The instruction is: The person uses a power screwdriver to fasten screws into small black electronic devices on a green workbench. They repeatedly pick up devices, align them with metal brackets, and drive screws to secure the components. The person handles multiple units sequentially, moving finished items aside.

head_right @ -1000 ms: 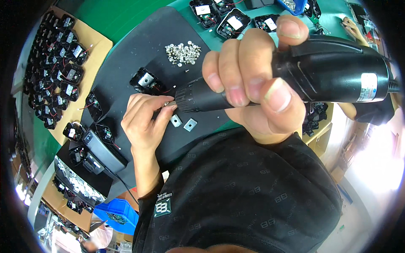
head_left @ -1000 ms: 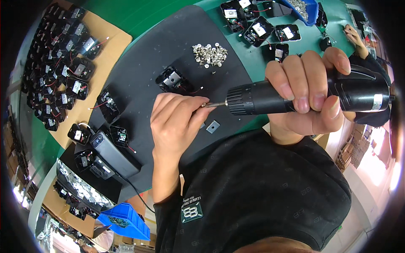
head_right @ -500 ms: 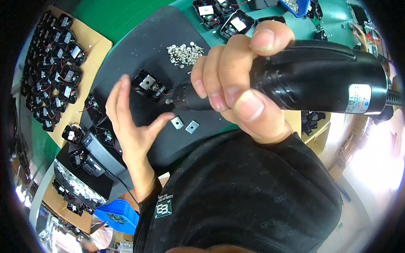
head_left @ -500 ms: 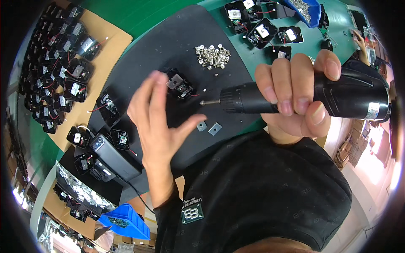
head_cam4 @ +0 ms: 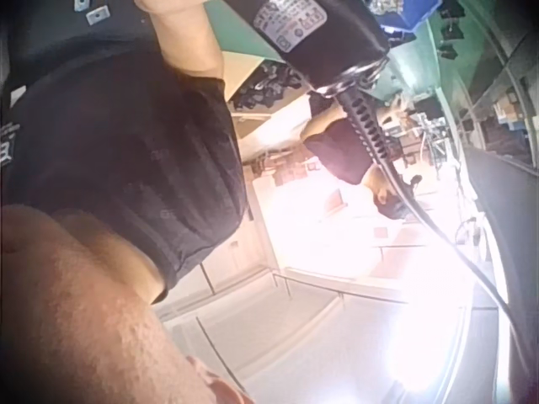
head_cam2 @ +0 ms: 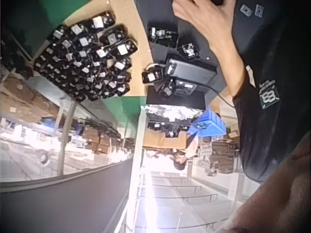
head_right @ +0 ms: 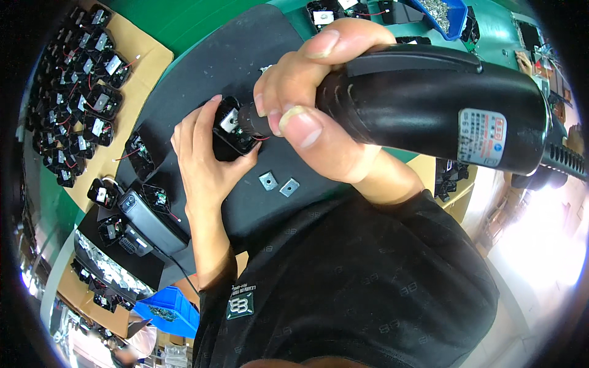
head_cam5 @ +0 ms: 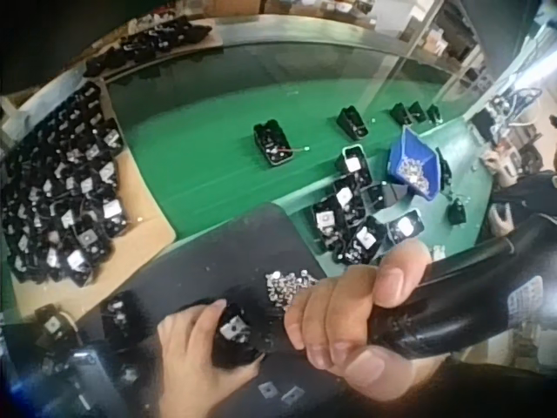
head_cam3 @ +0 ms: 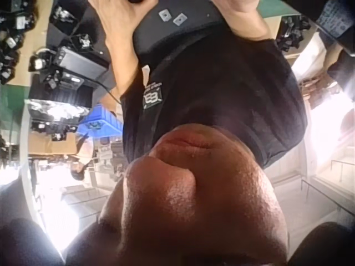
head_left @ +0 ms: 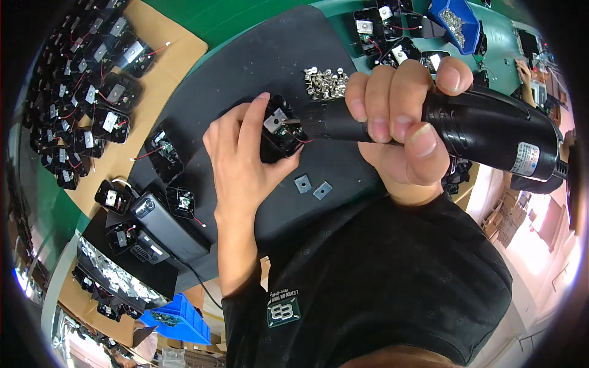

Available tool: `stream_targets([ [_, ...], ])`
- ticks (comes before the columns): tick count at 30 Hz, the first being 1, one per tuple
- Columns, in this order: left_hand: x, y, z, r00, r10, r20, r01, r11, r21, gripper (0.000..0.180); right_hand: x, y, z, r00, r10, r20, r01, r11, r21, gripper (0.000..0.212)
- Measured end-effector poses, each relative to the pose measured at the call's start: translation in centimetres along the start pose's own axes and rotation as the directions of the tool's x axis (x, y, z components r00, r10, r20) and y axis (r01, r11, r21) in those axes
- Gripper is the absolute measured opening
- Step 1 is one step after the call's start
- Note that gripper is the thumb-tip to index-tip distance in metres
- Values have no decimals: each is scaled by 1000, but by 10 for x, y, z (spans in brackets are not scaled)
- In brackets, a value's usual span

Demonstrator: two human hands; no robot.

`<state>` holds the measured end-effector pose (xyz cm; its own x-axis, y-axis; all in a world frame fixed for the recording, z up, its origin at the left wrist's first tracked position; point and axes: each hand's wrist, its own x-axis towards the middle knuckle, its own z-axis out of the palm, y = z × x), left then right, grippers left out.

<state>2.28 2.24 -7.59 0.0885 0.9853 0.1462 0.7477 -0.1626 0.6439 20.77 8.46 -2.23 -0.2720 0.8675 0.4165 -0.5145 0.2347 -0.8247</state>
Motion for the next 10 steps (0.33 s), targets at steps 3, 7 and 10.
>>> stream_targets([
  [3, 2, 0, 0, 1000, 12, -24, -13, 999, -33, 75, 2, 2, 0, 1000, 11, 17, -11, 1000, -10, 46],
  [7, 2, -1, 0, 1000, 4, -16, -4, 999, -35, 75, 3, 7, -2, 999, 9, 33, -9, 1000, -3, 46],
  [10, 2, -1, 0, 1000, -6, -11, 5, 999, -39, 74, 4, 9, -3, 999, 16, 41, -16, 1000, -2, 46],
])
